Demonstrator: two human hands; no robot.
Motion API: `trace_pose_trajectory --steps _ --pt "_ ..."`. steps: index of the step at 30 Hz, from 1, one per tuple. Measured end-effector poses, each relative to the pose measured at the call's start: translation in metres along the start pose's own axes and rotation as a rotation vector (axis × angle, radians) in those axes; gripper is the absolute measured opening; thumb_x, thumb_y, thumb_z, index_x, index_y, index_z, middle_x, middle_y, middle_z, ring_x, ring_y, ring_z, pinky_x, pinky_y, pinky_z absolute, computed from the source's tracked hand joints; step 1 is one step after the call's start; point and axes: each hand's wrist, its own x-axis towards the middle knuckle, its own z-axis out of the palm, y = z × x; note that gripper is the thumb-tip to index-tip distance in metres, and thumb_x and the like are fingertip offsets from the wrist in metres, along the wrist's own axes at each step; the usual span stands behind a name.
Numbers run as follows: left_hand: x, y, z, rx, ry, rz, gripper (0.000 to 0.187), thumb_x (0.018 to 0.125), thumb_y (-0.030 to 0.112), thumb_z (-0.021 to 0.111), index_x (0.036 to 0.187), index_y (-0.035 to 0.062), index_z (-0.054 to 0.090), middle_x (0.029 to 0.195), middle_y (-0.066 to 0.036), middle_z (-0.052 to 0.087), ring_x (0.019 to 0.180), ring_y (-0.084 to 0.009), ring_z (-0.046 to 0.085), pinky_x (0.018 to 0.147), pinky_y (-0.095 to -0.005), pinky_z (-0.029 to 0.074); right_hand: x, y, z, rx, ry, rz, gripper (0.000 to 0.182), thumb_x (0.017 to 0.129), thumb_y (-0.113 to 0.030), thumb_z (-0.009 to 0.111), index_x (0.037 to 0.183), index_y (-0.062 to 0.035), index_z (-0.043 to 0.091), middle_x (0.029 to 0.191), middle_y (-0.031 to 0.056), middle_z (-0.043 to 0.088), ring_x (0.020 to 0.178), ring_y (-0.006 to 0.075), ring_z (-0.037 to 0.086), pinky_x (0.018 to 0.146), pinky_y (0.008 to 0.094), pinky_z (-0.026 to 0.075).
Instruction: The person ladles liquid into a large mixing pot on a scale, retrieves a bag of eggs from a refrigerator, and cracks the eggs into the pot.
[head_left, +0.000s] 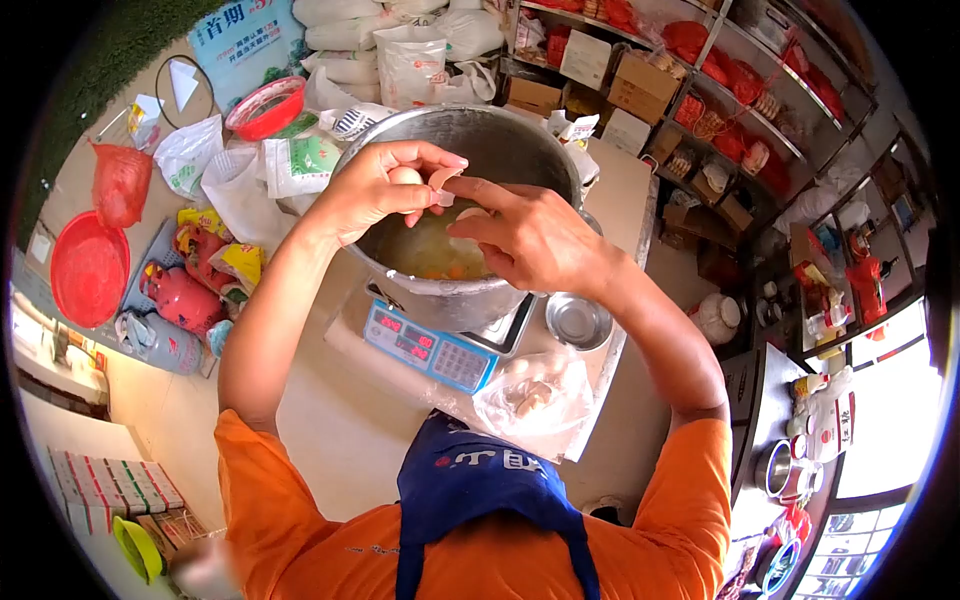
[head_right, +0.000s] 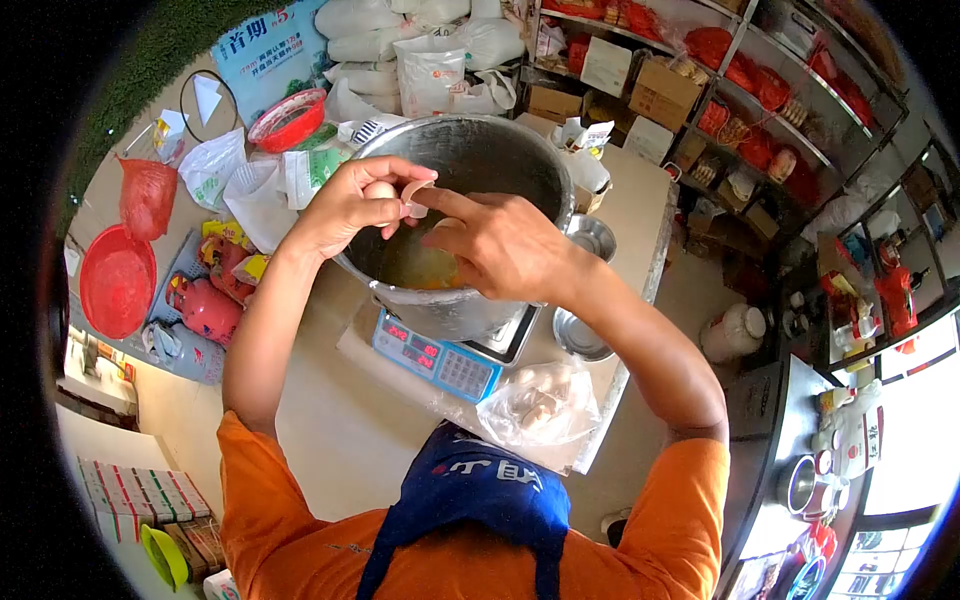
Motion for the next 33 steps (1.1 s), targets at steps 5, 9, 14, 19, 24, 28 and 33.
trace_pose_trajectory --steps 5,9,14,19,24,28,33 --pt "0.000 0.007 0.003 0.214 0.070 -0.031 0.038 0.087 0.000 0.065 0.125 0.0018 0.068 0.104 -0.005 0.072 0.082 -0.0096 0.068 0.059 -0.0216 0.052 -0.003 -0.005 -0.022 -0.016 -0.191 0.103 0.033 0.075 0.002 0.069 0.107 -0.0068 0.073 0.125 0.0151 0.064 0.092 0.0339 0.071 0.075 0.0406 0.059" --pt "0.000 0.006 -0.004 0.322 0.209 -0.057 0.039 0.088 -0.002 0.063 0.126 0.0027 0.067 0.103 -0.004 0.072 0.078 -0.0088 0.067 0.053 -0.0202 0.047 -0.001 -0.006 -0.032 -0.008 0.093 0.212 0.035 0.078 0.003 0.069 0.112 -0.0057 0.072 0.119 0.0143 0.066 0.090 0.0309 0.071 0.076 0.0364 0.059" --pt "0.003 0.002 -0.008 0.395 0.356 -0.070 0.036 0.092 0.008 0.070 0.127 0.0067 0.063 0.100 -0.003 0.070 0.069 -0.0059 0.060 0.045 -0.0190 0.037 0.003 0.016 -0.005 0.183 0.196 0.285 0.032 0.081 -0.004 0.071 0.113 -0.0018 0.070 0.107 0.0168 0.066 0.084 0.0373 0.069 0.076 0.0430 0.057" --pt "-0.002 -0.001 -0.001 0.377 0.424 -0.015 0.036 0.092 0.013 0.075 0.123 0.0068 0.059 0.093 -0.003 0.068 0.065 -0.0055 0.058 0.044 -0.0193 0.036 -0.011 0.038 0.014 -0.009 0.092 0.608 0.033 0.085 -0.008 0.073 0.117 -0.0007 0.068 0.110 0.0207 0.068 0.091 0.0332 0.070 0.083 0.0392 0.059" --pt "-0.007 0.001 0.027 0.239 0.485 0.091 0.035 0.095 0.017 0.074 0.123 0.0066 0.055 0.095 -0.007 0.070 0.062 -0.0068 0.061 0.041 -0.0184 0.035 -0.013 0.045 0.008 0.906 0.251 0.653 0.037 0.101 -0.006 0.062 0.137 0.0002 0.054 0.114 0.0113 0.067 0.102 0.0204 0.069 0.086 0.0338 0.059" --pt "-0.004 0.012 0.067 0.084 0.453 0.105 0.035 0.097 0.022 0.074 0.121 0.0044 0.056 0.097 -0.007 0.073 0.062 -0.0070 0.063 0.043 -0.0188 0.037 -0.011 0.014 0.007 1.240 0.332 0.552 0.060 0.102 -0.005 0.060 0.156 -0.0046 0.035 0.121 0.0154 0.063 0.109 0.0256 0.067 0.095 0.0367 0.057" --pt "-0.003 0.016 0.109 -0.068 0.275 0.087 0.036 0.097 0.028 0.075 0.114 -0.0005 0.061 0.096 -0.006 0.073 0.076 -0.0054 0.065 0.061 -0.0196 0.050 -0.041 -0.008 0.010 1.327 0.410 0.458 0.037 0.104 -0.009 0.058 0.140 -0.0007 0.052 0.117 0.0144 0.068 0.103 0.0243 0.070 0.093 0.0366 0.058"
